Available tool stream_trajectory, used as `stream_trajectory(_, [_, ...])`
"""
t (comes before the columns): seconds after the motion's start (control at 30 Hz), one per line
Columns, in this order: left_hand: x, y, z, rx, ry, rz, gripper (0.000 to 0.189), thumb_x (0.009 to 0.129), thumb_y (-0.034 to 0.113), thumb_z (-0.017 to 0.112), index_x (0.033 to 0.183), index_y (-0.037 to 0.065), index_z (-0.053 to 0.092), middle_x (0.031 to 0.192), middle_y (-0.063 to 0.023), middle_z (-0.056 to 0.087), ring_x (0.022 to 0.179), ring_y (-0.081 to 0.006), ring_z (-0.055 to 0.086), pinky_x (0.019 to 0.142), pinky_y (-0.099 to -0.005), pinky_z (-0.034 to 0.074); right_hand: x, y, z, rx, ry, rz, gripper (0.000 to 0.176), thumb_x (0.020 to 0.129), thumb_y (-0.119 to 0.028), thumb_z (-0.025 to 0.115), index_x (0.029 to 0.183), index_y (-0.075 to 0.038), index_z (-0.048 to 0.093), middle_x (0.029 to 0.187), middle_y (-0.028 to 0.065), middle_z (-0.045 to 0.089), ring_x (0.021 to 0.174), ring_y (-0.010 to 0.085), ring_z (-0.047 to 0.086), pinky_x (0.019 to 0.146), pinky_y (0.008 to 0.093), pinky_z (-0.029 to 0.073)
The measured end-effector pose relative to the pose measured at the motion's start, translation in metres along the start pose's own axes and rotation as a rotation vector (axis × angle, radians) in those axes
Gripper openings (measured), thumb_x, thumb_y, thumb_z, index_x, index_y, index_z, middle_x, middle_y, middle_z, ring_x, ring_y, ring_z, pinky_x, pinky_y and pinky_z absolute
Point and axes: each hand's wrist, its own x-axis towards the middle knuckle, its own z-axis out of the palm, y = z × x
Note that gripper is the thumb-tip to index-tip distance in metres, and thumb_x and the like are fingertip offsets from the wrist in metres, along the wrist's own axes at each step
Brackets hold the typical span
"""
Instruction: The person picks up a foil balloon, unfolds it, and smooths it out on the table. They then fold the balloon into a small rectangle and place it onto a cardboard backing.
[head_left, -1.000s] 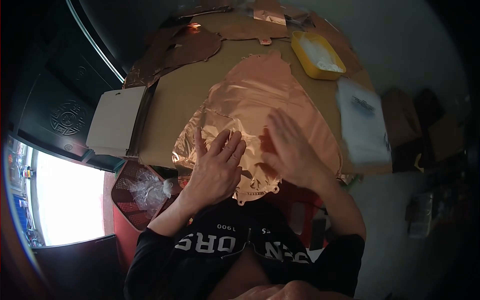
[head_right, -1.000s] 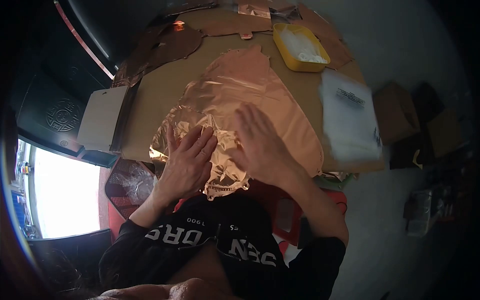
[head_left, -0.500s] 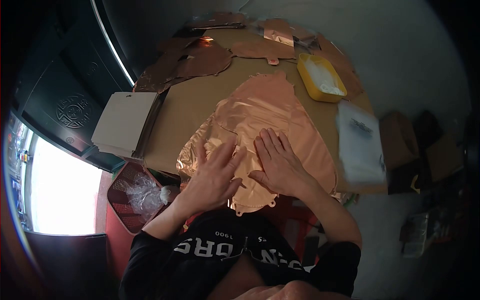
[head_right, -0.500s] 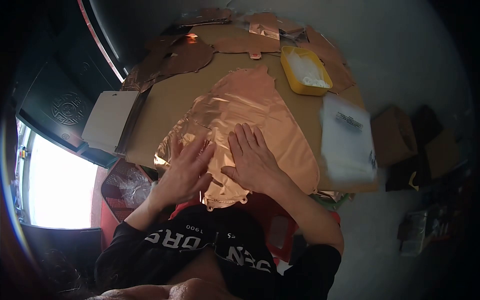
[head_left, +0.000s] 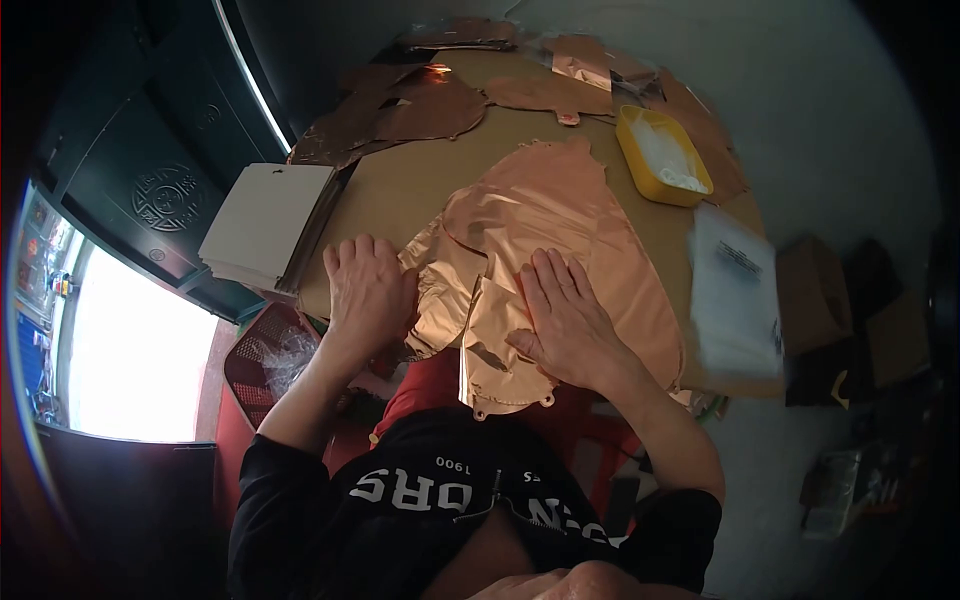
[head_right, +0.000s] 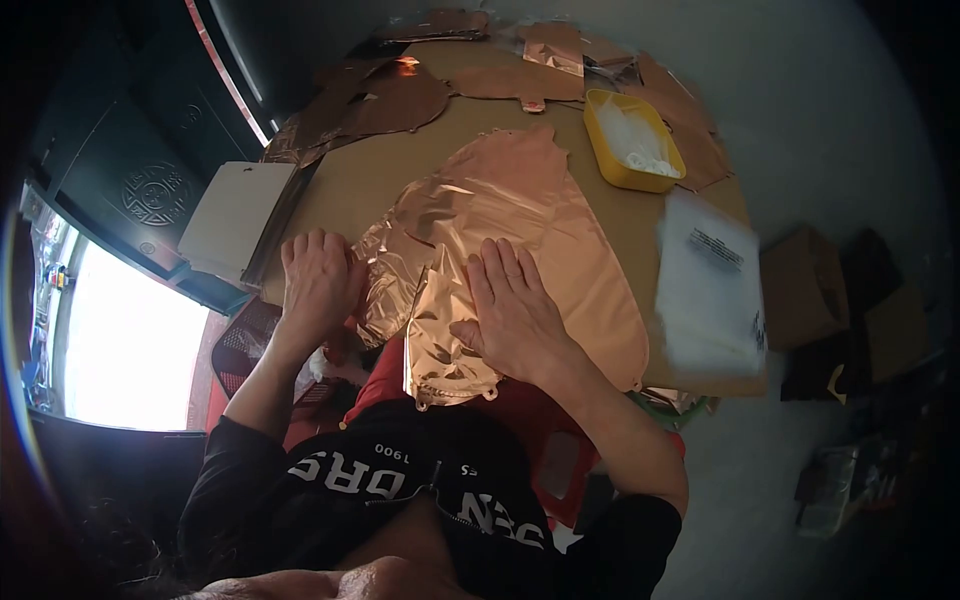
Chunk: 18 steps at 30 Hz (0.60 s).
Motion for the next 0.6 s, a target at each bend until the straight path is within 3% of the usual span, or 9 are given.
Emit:
stream_trajectory(0.07, [0.002, 0.001, 0.0, 0.061, -0.012, -0.004, 0.027, 0.083, 0.024, 0.065, 0.089, -0.002, 0.06, 0.091, -0.018, 0.058, 0.092, -0.0354, 0.054, 0.091, -0.048, 0.037, 0.0, 0.0, 0.001, -0.008, -0.005, -0.002, 0.077, 0.097, -0.052, 0.045, 0.141, 0.011, 0.036, 0.148, 0.0309, 0.034, 0.143, 0.0421, 0.025, 0.12, 0.0502, 0.015])
stream_trajectory(0.27, [0.009, -0.002, 0.007, 0.069, 0.01, 0.033, 0.026, 0.082, 0.023, 0.063, 0.084, -0.003, 0.059, 0.088, -0.0201, 0.06, 0.092, -0.0365, 0.055, 0.091, -0.0496, 0.037, 0.0, 0.001, 0.0, -0.023, -0.005, -0.009, 0.077, 0.097, -0.052, 0.044, 0.142, 0.01, 0.035, 0.148, 0.0301, 0.035, 0.143, 0.0421, 0.026, 0.119, 0.0504, 0.016])
stream_trajectory(0.47, [0.017, -0.007, 0.008, -0.018, -0.116, 0.065, 0.024, 0.079, 0.021, 0.063, 0.084, -0.002, 0.063, 0.087, -0.0199, 0.064, 0.092, -0.0369, 0.057, 0.087, -0.0469, 0.037, 0.001, 0.0, -0.001, -0.037, -0.019, -0.001, 0.079, 0.097, -0.054, 0.043, 0.142, 0.01, 0.035, 0.148, 0.0298, 0.034, 0.143, 0.0419, 0.026, 0.119, 0.0507, 0.016])
stream_trajectory(0.57, [0.023, -0.009, 0.004, -0.044, -0.187, 0.074, 0.02, 0.08, 0.018, 0.061, 0.085, -0.001, 0.065, 0.092, -0.0199, 0.067, 0.09, -0.0373, 0.061, 0.081, -0.0482, 0.043, 0.001, -0.001, -0.001, -0.039, -0.026, 0.002, 0.079, 0.097, -0.054, 0.044, 0.142, 0.01, 0.034, 0.149, 0.0298, 0.033, 0.143, 0.0418, 0.025, 0.119, 0.0509, 0.015])
stream_trajectory(0.6, [0.027, -0.009, 0.001, -0.15, -0.265, -0.01, 0.02, 0.082, 0.018, 0.06, 0.086, -0.001, 0.063, 0.091, -0.02, 0.067, 0.087, -0.034, 0.062, 0.076, -0.0457, 0.045, 0.001, -0.001, -0.002, -0.04, -0.027, 0.004, 0.079, 0.097, -0.054, 0.044, 0.142, 0.01, 0.034, 0.149, 0.0298, 0.033, 0.143, 0.0417, 0.025, 0.119, 0.051, 0.015])
